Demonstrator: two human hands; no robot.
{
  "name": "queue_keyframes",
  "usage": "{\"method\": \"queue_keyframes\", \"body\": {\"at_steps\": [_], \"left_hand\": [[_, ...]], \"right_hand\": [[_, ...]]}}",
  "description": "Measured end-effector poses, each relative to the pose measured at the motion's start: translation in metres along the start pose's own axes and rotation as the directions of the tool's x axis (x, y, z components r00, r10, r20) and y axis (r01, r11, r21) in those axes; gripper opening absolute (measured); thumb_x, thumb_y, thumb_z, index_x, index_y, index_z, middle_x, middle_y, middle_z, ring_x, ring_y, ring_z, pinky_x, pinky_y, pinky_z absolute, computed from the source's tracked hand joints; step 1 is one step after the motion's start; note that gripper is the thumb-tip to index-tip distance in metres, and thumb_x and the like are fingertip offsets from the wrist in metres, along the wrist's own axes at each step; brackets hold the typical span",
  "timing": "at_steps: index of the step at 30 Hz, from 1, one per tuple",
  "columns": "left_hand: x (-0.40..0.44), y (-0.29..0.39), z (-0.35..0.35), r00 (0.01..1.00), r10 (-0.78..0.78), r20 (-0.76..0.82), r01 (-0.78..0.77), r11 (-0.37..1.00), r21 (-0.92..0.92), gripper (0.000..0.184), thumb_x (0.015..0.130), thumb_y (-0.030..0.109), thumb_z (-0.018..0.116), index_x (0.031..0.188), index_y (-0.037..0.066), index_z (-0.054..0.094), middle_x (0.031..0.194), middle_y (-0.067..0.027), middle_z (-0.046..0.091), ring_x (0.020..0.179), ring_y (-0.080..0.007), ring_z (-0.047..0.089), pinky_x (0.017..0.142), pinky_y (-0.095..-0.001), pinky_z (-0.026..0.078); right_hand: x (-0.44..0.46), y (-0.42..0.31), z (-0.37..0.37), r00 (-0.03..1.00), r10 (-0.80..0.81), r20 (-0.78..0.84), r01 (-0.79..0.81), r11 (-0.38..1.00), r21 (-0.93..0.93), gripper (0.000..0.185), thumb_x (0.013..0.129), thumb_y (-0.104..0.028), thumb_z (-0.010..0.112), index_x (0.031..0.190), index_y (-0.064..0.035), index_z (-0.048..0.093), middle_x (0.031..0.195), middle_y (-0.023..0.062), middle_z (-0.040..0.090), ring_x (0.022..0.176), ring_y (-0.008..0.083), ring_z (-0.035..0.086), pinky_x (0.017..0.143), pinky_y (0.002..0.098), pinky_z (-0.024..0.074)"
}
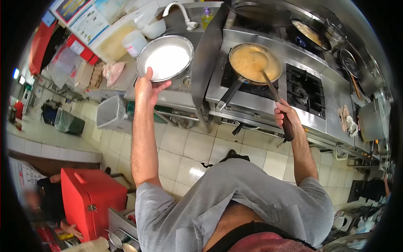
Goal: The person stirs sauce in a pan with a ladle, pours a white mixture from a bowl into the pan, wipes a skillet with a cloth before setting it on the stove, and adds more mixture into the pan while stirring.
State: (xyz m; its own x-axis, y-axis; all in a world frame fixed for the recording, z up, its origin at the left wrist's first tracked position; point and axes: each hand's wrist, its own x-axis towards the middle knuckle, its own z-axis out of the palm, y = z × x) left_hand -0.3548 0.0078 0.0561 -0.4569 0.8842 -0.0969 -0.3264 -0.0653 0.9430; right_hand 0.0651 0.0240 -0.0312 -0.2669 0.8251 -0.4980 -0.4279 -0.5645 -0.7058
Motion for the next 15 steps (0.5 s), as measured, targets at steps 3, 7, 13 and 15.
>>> {"method": "queue_keyframes", "body": {"at_steps": [3, 7, 13, 15], "left_hand": [[0.036, 0.004, 0.027, 0.995, -0.058, 0.081, 0.059, 0.998, -0.012, 0.042, 0.093, 0.022, 0.045, 0.121, -0.007, 0.038, 0.117, -0.0209, 0.048, 0.102, -0.0342, 0.053, 0.073, -0.0491, 0.054], [0.068, 0.001, 0.062, 0.987, -0.016, 0.159, 0.017, 1.0, -0.002, 0.04, 0.094, 0.02, 0.042, 0.119, -0.011, 0.038, 0.106, -0.0241, 0.052, 0.083, -0.035, 0.059, 0.066, -0.0451, 0.057], [0.12, -0.005, 0.071, 0.961, -0.128, 0.247, 0.157, 0.982, -0.105, 0.04, 0.093, 0.019, 0.044, 0.118, -0.012, 0.038, 0.108, -0.0255, 0.051, 0.087, -0.0382, 0.058, 0.069, -0.0486, 0.056], [0.134, -0.005, 0.059, 0.959, -0.118, 0.259, 0.146, 0.985, -0.094, 0.041, 0.093, 0.02, 0.045, 0.118, -0.012, 0.038, 0.109, -0.0251, 0.05, 0.088, -0.0386, 0.057, 0.07, -0.0492, 0.055]], "right_hand": [[0.007, -0.003, 0.0, 0.999, -0.001, 0.04, -0.001, 1.0, 0.027, 0.07, 0.082, -0.01, 0.061, 0.137, -0.0115, 0.019, 0.069, 0.0026, 0.046, 0.048, 0.0091, 0.043, 0.038, 0.0242, 0.0338], [0.008, 0.001, 0.009, 0.994, -0.075, -0.081, 0.056, 0.976, -0.211, 0.077, 0.079, -0.007, 0.062, 0.14, -0.0076, 0.014, 0.065, 0.0021, 0.047, 0.045, 0.0113, 0.045, 0.036, 0.0255, 0.0364], [0.01, 0.027, 0.021, 0.967, -0.223, -0.12, 0.084, 0.731, -0.678, 0.078, 0.075, -0.002, 0.06, 0.141, -0.0076, 0.018, 0.064, 0.0032, 0.05, 0.043, 0.011, 0.047, 0.036, 0.0259, 0.039], [0.01, 0.035, 0.029, 0.952, -0.268, -0.148, 0.067, 0.653, -0.754, 0.076, 0.075, -0.001, 0.059, 0.141, -0.0077, 0.02, 0.064, 0.0044, 0.05, 0.045, 0.012, 0.048, 0.039, 0.0269, 0.0402]]}}
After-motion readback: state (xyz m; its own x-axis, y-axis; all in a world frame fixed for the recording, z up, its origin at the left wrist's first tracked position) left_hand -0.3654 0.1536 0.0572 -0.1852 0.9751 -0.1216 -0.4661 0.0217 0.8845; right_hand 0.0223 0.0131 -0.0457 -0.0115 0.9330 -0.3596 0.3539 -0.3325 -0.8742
